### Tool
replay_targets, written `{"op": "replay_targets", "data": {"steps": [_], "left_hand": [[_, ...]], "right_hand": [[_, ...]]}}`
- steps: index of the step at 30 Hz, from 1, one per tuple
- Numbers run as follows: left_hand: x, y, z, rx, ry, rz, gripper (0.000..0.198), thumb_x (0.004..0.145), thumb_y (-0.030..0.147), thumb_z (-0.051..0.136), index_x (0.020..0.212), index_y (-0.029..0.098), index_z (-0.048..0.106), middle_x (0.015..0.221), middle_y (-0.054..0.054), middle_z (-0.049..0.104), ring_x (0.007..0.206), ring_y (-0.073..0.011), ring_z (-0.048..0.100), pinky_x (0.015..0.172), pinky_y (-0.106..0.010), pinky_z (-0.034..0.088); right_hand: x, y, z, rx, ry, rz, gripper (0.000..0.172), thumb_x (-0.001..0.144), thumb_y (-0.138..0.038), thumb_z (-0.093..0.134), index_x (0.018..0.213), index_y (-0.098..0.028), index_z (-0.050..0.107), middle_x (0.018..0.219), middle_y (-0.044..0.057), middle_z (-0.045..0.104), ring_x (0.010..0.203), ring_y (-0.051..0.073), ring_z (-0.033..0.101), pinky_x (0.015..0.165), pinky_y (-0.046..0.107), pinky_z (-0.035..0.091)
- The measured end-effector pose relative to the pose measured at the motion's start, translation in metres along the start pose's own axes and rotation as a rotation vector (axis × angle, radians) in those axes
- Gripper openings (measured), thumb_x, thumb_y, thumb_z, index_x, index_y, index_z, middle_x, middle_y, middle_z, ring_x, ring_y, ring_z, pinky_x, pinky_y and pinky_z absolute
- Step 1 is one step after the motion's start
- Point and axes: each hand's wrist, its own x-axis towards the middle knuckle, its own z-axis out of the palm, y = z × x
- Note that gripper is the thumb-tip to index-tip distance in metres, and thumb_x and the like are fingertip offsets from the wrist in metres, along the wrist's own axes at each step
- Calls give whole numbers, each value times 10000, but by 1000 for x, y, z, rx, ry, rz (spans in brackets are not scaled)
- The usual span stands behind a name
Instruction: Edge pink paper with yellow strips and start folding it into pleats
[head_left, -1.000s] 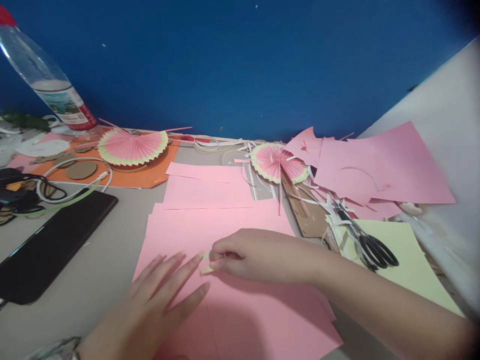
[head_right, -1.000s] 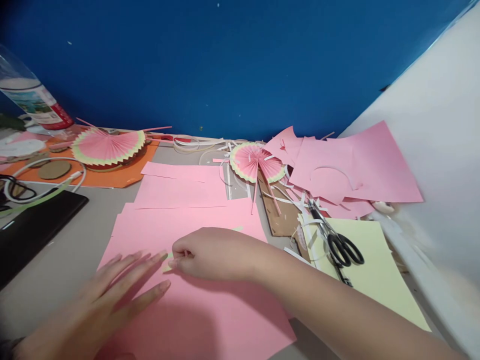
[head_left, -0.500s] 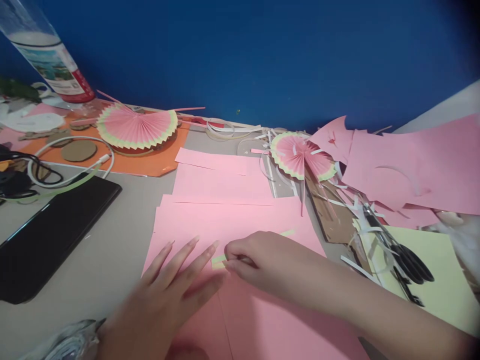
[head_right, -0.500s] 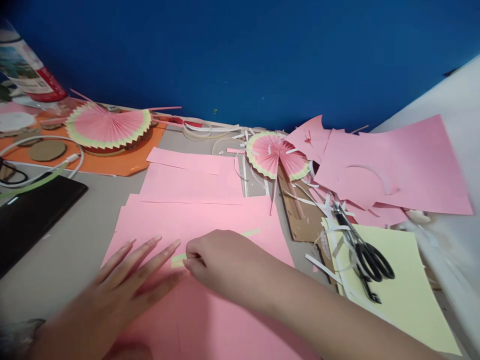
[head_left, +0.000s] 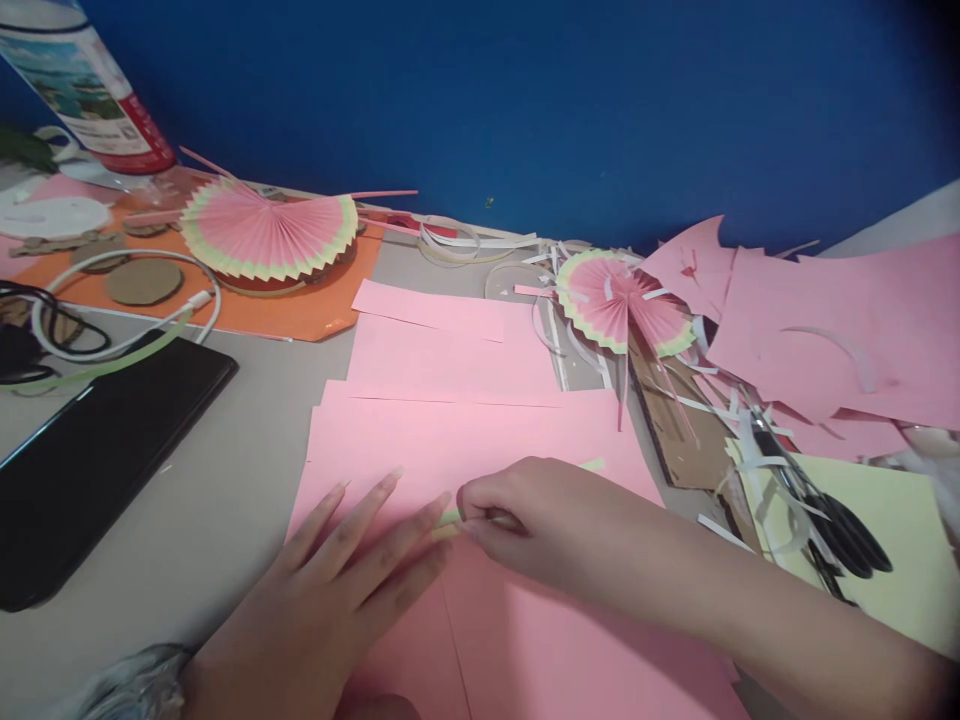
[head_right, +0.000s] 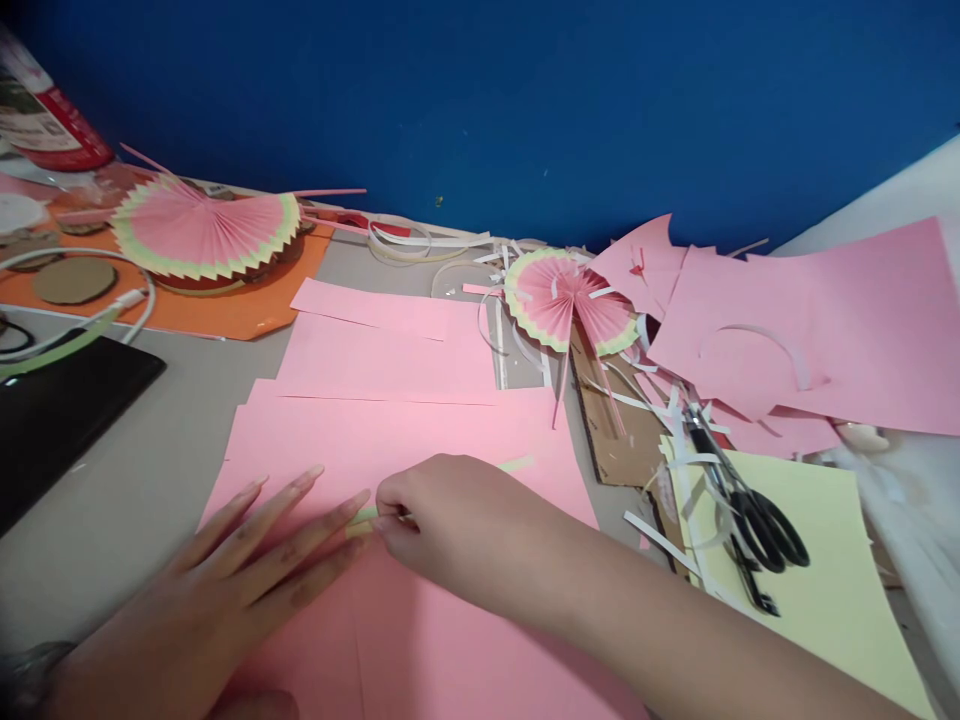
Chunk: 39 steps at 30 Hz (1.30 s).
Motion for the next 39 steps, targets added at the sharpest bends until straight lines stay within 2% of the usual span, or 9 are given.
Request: {"op": "replay_targets", "data": {"steps": [4, 9, 12, 18, 22, 27, 34, 39], "left_hand": [[0, -2, 1, 15, 0, 54, 833, 704, 528, 607, 1414, 218, 301, 1506, 36, 226, 1351, -342, 158, 1097, -468, -1], [0, 1, 0, -1, -51, -16, 872, 675, 502, 639, 1421, 241, 271, 1510, 62, 188, 1367, -318, 94, 1098, -470, -19], [0, 2, -1, 10, -58, -11, 841, 684, 505, 621, 1414, 254, 287, 1509, 71, 183, 1372, -309, 80, 1096, -473, -20], [-1, 0, -1, 19, -22, 23, 834, 702, 505, 609, 1419, 236, 280, 1509, 52, 192, 1365, -318, 110, 1096, -463, -19], [0, 2, -2, 19, -45, -15, 884, 671, 514, 635, 1422, 224, 269, 1513, 46, 157, 1367, -324, 101, 1096, -475, -4], [0, 4, -3, 32, -51, -19, 855, 686, 523, 608, 1417, 217, 285, 1511, 52, 164, 1368, -320, 103, 1098, -477, -3], [0, -4, -1, 52, -9, 62, 833, 715, 531, 580, 1421, 201, 285, 1514, 27, 201, 1356, -323, 144, 1102, -449, -25], [-1, -4, -2, 44, -15, 56, 828, 712, 527, 577, 1416, 193, 298, 1511, 25, 216, 1361, -311, 133, 1105, -435, -39]], "right_hand": [[0, 0, 0, -2, 11, 8, 246, 798, -219, 435, 574, -178, 343, 514, -57, 317, 497, 86, 194, 448, 248, 149], [0, -4, -1, -16, 10, 26, 242, 794, -222, 429, 575, -179, 336, 508, -60, 317, 483, 82, 211, 422, 229, 159], [0, -6, -3, -28, 3, 38, 245, 793, -223, 431, 572, -179, 337, 504, -62, 326, 476, 79, 217, 414, 223, 166], [-1, -5, -1, -30, 12, 14, 262, 805, -242, 448, 571, -181, 347, 492, -65, 328, 457, 72, 246, 408, 224, 175], [0, -4, 1, -44, 25, 15, 255, 795, -228, 455, 565, -181, 354, 481, -67, 330, 451, 72, 253, 405, 224, 179], [0, -3, 1, -54, 35, 6, 253, 794, -228, 458, 566, -183, 358, 484, -67, 334, 454, 74, 259, 405, 228, 174], [0, -3, 2, -49, 32, 12, 263, 803, -237, 459, 563, -183, 364, 482, -67, 334, 449, 72, 265, 401, 228, 176], [1, -3, 3, -62, 55, 18, 255, 784, -212, 464, 559, -180, 350, 480, -66, 319, 453, 73, 259, 403, 231, 166]]}}
